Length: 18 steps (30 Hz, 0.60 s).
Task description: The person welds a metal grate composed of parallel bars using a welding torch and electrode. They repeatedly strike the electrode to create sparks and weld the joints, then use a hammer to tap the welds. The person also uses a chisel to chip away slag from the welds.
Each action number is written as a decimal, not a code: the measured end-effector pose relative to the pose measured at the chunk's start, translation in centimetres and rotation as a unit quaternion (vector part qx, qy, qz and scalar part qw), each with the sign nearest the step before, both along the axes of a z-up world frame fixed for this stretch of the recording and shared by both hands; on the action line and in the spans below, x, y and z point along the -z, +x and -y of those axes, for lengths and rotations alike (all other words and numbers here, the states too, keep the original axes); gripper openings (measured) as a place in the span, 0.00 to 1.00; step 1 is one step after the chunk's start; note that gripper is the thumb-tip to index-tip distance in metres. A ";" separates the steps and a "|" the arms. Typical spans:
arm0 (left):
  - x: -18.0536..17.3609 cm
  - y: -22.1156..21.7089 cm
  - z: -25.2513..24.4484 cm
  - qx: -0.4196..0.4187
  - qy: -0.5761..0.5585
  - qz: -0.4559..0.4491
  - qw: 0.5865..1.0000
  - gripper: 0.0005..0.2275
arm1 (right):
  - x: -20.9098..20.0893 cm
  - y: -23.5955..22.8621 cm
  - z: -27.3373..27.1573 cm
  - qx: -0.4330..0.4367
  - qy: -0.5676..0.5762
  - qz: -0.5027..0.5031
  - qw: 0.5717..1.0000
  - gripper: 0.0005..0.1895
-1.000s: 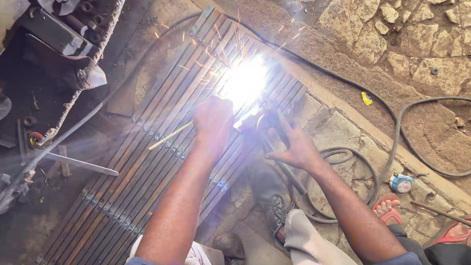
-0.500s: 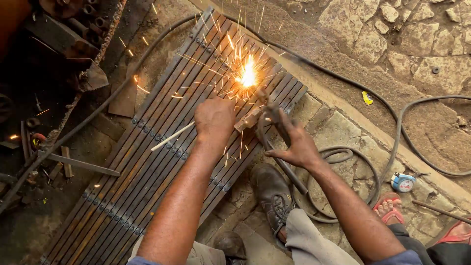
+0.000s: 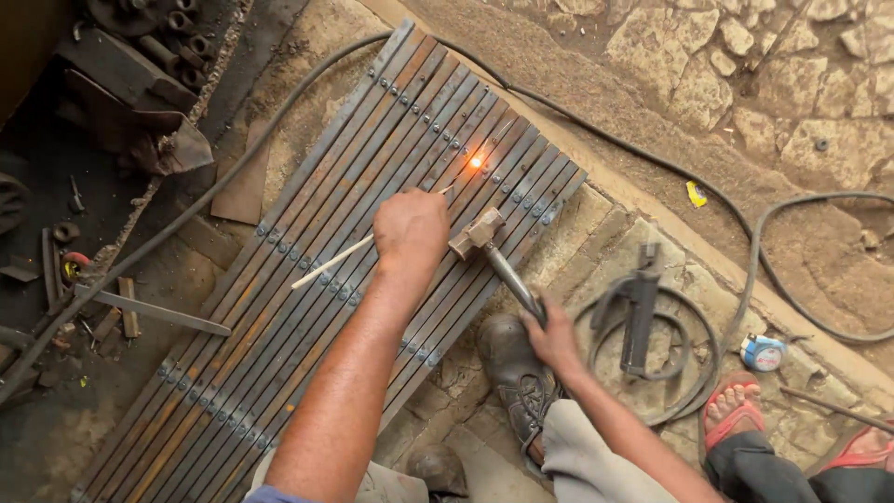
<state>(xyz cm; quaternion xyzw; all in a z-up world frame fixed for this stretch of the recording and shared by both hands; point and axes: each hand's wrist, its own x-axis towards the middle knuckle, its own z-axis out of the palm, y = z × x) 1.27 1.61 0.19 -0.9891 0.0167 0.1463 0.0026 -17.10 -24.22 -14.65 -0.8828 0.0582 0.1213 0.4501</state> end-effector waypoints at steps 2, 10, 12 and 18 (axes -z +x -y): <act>-0.1 0.1 -0.2 -0.005 -0.003 0.003 1.000 0.10 | 1.1 -0.2 -0.6 0.037 0.050 -0.037 0.997 0.19; 0.4 0.1 0.2 -0.005 -0.020 0.008 1.000 0.09 | -10.9 7.8 3.5 -0.030 0.238 0.108 0.965 0.08; 0.5 0.1 0.1 -0.010 -0.032 0.021 0.999 0.08 | -15.4 11.9 3.2 -0.048 0.289 0.211 0.933 0.08; 1.1 0.7 0.2 -0.014 -0.035 0.014 0.999 0.08 | -11.0 17.0 2.9 -0.084 0.171 0.308 0.932 0.19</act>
